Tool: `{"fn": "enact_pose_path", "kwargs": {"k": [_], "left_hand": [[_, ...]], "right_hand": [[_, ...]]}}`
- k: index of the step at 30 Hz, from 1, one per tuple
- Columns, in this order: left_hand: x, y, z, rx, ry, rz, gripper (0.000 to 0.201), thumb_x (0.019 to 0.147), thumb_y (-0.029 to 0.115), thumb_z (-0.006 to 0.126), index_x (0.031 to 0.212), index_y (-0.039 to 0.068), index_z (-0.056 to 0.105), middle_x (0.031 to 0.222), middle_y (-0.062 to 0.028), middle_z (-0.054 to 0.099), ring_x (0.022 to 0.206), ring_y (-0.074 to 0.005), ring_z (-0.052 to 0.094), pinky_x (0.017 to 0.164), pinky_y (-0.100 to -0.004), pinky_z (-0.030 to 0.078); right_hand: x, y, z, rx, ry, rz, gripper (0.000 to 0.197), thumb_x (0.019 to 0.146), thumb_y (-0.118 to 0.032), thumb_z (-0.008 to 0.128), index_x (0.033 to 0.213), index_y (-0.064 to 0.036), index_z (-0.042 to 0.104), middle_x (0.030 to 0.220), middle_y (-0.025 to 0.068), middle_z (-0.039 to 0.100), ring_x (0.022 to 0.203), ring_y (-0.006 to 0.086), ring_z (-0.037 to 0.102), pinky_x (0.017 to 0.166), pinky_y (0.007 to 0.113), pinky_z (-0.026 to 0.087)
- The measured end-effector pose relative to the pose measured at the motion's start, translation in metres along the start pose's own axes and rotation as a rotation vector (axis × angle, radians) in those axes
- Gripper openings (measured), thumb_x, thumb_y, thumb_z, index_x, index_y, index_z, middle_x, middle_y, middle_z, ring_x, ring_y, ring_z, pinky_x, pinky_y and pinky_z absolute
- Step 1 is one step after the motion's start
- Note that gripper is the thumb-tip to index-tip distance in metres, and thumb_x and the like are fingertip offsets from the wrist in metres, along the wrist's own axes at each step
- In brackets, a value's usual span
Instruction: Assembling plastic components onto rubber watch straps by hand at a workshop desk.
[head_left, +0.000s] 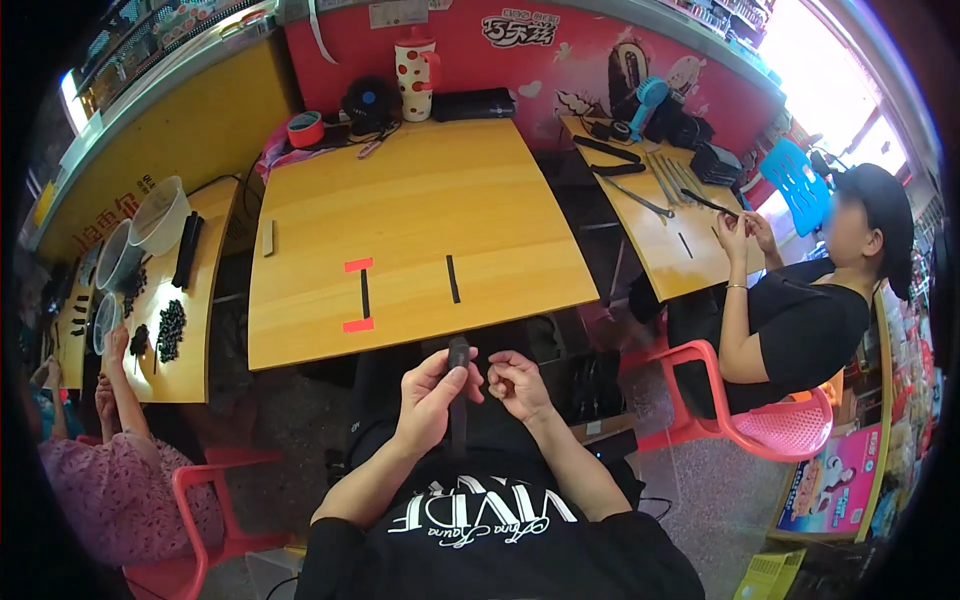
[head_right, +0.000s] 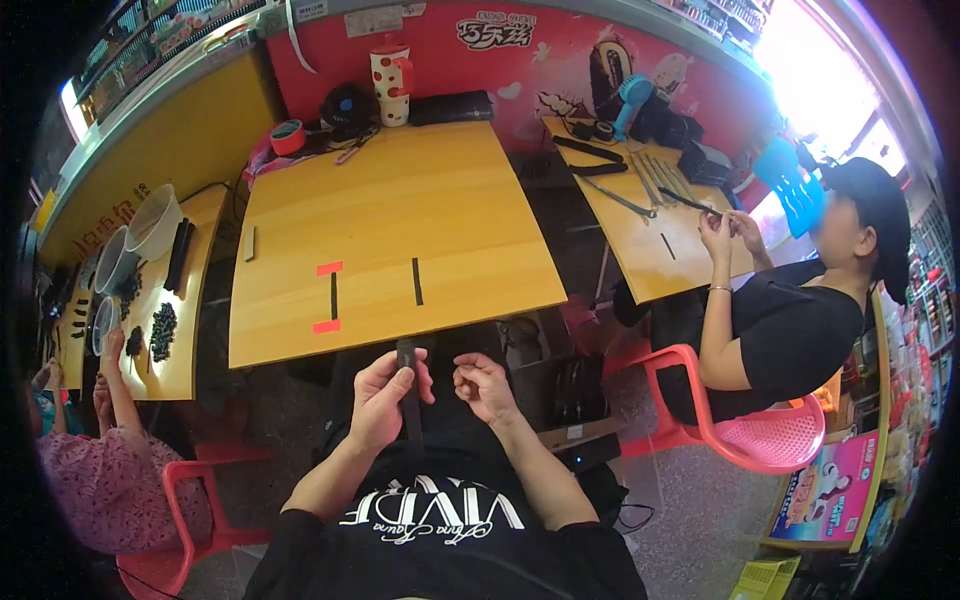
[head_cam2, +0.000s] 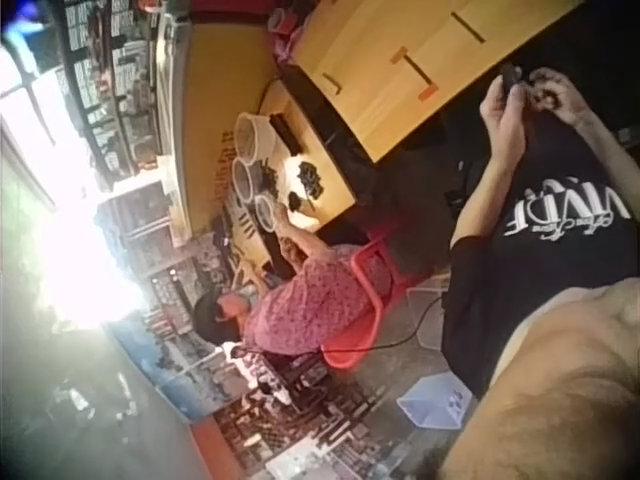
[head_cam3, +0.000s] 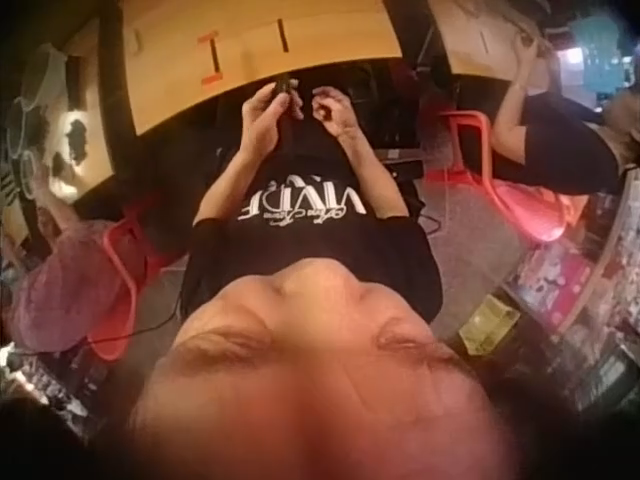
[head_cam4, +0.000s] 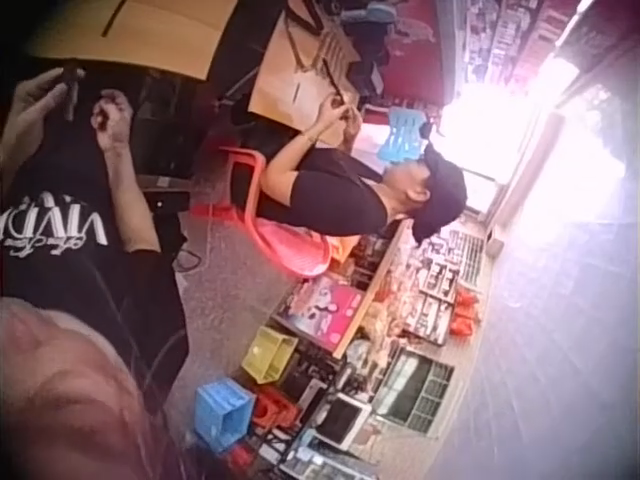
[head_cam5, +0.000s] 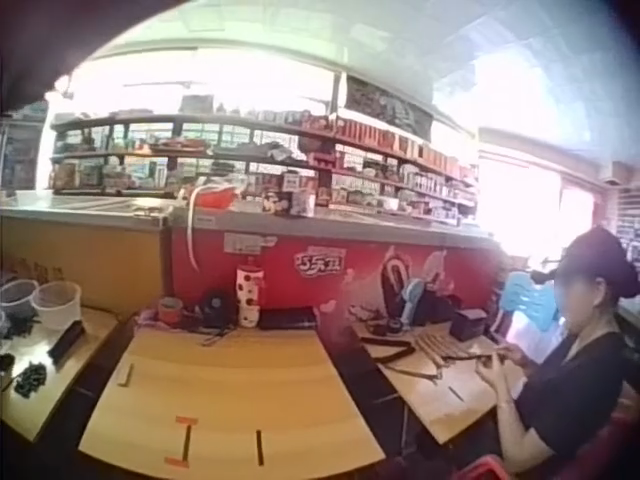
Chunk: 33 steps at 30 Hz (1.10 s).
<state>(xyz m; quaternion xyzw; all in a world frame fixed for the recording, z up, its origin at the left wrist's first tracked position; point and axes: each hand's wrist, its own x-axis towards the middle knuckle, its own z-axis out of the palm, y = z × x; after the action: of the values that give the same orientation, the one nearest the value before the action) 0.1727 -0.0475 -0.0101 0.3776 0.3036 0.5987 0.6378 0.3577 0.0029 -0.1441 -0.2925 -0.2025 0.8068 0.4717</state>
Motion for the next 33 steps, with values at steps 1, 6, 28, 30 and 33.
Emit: {"fn": "enact_pose_path", "kwargs": {"k": [1,6,28,30,33], "left_hand": [[-0.003,-0.001,-0.001,-0.041,0.010,-0.029,0.027,0.095,0.013,0.055,0.116,-0.004,0.058,0.089,-0.0088,0.063,0.071,-0.0153,0.060,0.062,-0.0278,0.049],[-0.024,0.070,-0.020,-0.460,-0.377,0.154,0.029,0.090,0.026,0.064,0.099,-0.002,0.061,0.070,-0.0082,0.057,0.059,-0.0178,0.057,0.049,-0.0303,0.038],[-0.049,0.245,0.035,0.575,-0.824,0.929,0.025,0.082,0.010,0.057,0.103,0.023,0.057,0.057,0.0035,0.046,0.038,-0.0080,0.036,0.041,-0.0251,0.026],[-0.052,0.236,0.037,0.567,-0.741,0.999,0.024,0.082,0.010,0.056,0.102,0.022,0.058,0.056,0.0033,0.046,0.038,-0.0078,0.036,0.041,-0.0250,0.026],[-0.047,0.226,0.064,0.369,-0.676,1.061,0.018,0.082,0.009,0.056,0.096,0.020,0.061,0.055,0.0030,0.047,0.037,-0.0075,0.036,0.040,-0.0248,0.025]], "right_hand": [[-0.001,0.001,-0.002,0.000,-0.001,0.006,0.014,0.091,-0.001,0.056,0.102,-0.0047,0.064,0.074,0.0084,0.060,0.058,0.0118,0.051,0.052,0.024,0.040],[0.000,0.000,-0.004,0.013,-0.004,0.031,0.014,0.091,0.000,0.055,0.100,-0.0043,0.064,0.074,0.0100,0.060,0.058,0.0131,0.049,0.052,0.026,0.038],[0.004,0.000,-0.002,0.033,-0.050,0.063,0.013,0.093,-0.002,0.054,0.101,-0.0041,0.065,0.076,0.0083,0.061,0.059,0.0125,0.051,0.053,0.025,0.041],[0.004,-0.001,-0.003,0.028,-0.051,0.058,0.014,0.093,-0.002,0.054,0.102,-0.0041,0.065,0.076,0.0085,0.061,0.059,0.0124,0.051,0.053,0.025,0.040],[0.001,-0.001,-0.006,0.041,-0.057,0.050,0.013,0.093,-0.002,0.054,0.102,-0.0040,0.065,0.077,0.0086,0.061,0.059,0.0124,0.051,0.053,0.025,0.041]]}}
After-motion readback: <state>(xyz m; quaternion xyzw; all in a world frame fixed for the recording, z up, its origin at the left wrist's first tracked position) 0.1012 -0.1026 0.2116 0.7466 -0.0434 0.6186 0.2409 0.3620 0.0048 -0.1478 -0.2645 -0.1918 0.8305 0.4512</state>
